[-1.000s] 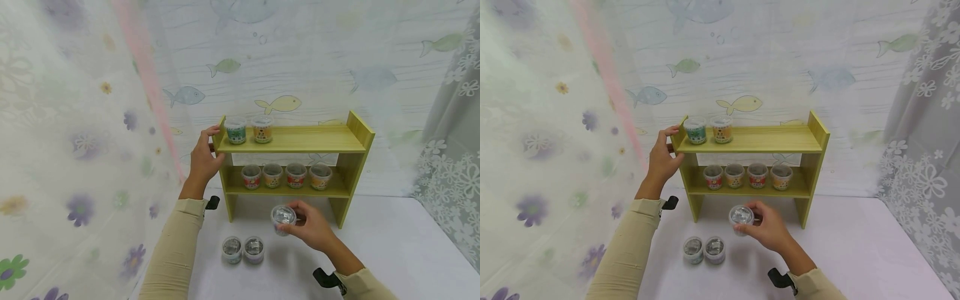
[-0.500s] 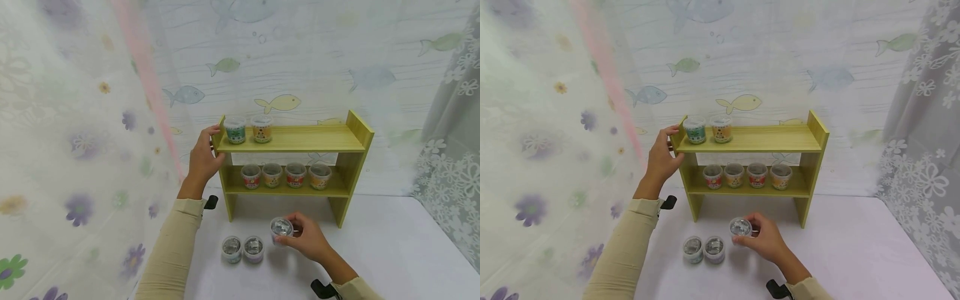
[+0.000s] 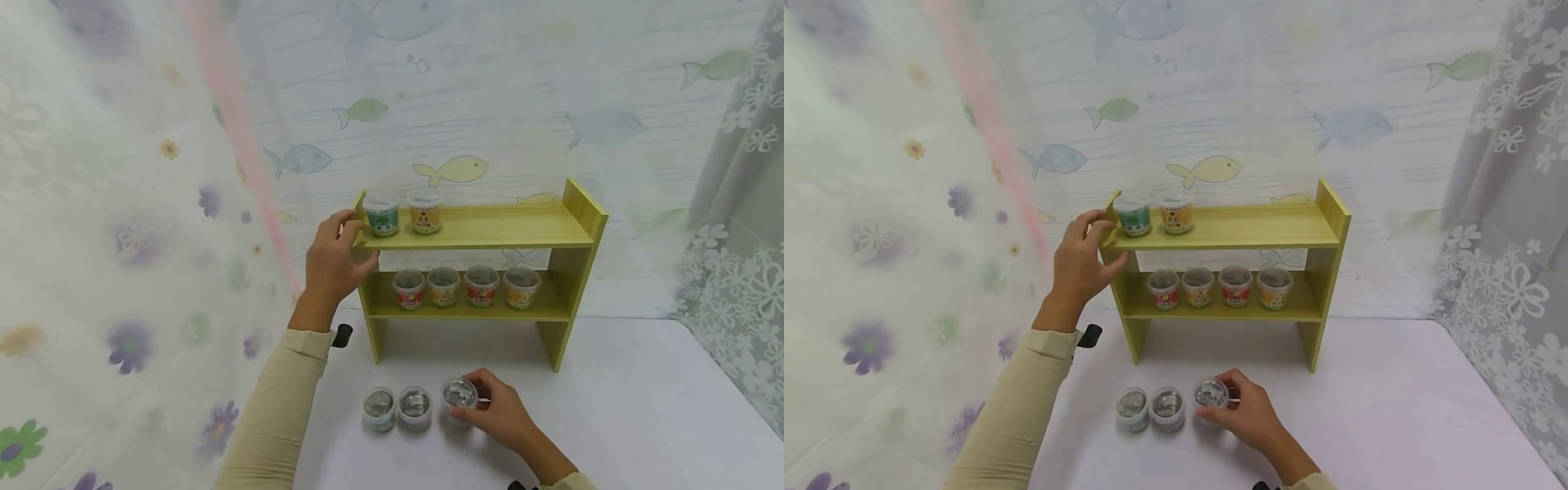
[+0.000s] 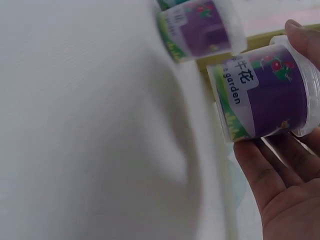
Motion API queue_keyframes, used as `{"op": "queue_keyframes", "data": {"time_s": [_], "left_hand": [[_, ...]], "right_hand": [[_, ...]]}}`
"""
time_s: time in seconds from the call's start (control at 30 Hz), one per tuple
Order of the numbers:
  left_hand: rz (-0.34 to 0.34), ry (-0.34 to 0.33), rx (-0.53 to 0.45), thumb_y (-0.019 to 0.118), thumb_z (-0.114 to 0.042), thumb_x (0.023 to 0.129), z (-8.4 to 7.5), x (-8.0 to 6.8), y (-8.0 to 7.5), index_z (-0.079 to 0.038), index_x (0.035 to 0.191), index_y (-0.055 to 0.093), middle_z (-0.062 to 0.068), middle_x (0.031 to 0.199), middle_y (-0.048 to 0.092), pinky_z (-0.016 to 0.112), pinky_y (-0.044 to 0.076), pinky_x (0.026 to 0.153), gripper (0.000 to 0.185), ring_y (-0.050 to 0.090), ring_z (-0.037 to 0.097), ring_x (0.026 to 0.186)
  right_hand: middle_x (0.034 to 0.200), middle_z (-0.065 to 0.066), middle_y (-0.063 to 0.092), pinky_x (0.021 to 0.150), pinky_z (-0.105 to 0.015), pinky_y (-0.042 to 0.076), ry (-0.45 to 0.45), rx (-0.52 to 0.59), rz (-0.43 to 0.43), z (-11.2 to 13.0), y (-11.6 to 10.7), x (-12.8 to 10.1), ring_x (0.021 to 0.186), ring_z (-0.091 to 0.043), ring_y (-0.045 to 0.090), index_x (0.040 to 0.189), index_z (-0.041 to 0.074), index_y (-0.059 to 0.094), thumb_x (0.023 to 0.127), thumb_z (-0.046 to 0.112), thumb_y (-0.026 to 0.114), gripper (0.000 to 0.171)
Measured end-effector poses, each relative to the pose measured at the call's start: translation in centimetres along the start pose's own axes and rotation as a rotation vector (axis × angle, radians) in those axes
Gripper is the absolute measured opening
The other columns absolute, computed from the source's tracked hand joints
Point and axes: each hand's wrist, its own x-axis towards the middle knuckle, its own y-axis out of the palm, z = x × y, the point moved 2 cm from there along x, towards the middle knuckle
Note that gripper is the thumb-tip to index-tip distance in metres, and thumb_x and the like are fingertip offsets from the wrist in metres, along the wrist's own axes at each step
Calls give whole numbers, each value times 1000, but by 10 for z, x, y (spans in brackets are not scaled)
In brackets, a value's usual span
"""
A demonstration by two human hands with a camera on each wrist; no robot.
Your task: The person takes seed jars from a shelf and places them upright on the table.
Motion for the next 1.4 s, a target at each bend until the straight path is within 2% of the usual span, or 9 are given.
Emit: {"op": "queue_keyframes", "data": {"time_s": [0.13, 0.37, 0.67, 0.93, 1.13, 1.4], "left_hand": [[-1, 33, 86, 81, -35, 83, -6, 3, -5, -13, 110, 71, 13, 140, 60, 47, 57, 96, 37, 53, 33, 131], [37, 40, 167, 78, -40, 83, -17, 6, -10, -12, 106, 72, 18, 138, 61, 48, 58, 94, 36, 57, 36, 129], [66, 31, 132, 75, -39, 87, -15, 4, -7, -12, 108, 73, 21, 144, 58, 51, 59, 93, 34, 58, 36, 131], [80, -46, 70, 81, -36, 84, -20, 1, -5, -14, 98, 76, 21, 149, 53, 52, 60, 89, 27, 54, 37, 136], [69, -64, 73, 81, -33, 85, -21, -1, -4, -14, 95, 74, 21, 150, 51, 51, 61, 85, 22, 56, 37, 132], [53, -87, 80, 78, -22, 85, -23, -2, 3, -14, 97, 72, 22, 150, 48, 51, 62, 78, 15, 59, 38, 124]], "right_hand": [[114, -5, 70, 79, -22, 57, 7, -34, -17, -6, 2, 1, 99, -15, 68, 122, 17, 64, 73, 38, 94, 61], [118, -3, 69, 82, -28, 57, 5, -100, -13, -12, 7, 0, 103, -16, 68, 123, 19, 63, 74, 41, 93, 62], [116, 0, 70, 86, -22, 56, -37, -85, 15, -17, 18, 3, 107, -18, 68, 124, 18, 63, 73, 39, 94, 64], [123, -6, 65, 89, -22, 56, -27, -28, 59, -21, 21, 3, 110, -19, 67, 129, 16, 58, 76, 35, 93, 66], [125, -8, 63, 87, -23, 56, -20, -12, 82, -23, 21, 4, 108, -18, 68, 130, 16, 55, 78, 34, 92, 67], [125, -7, 63, 94, -28, 56, -30, -9, 71, -24, 21, 2, 112, -18, 66, 132, 15, 55, 78, 35, 91, 67]]}}
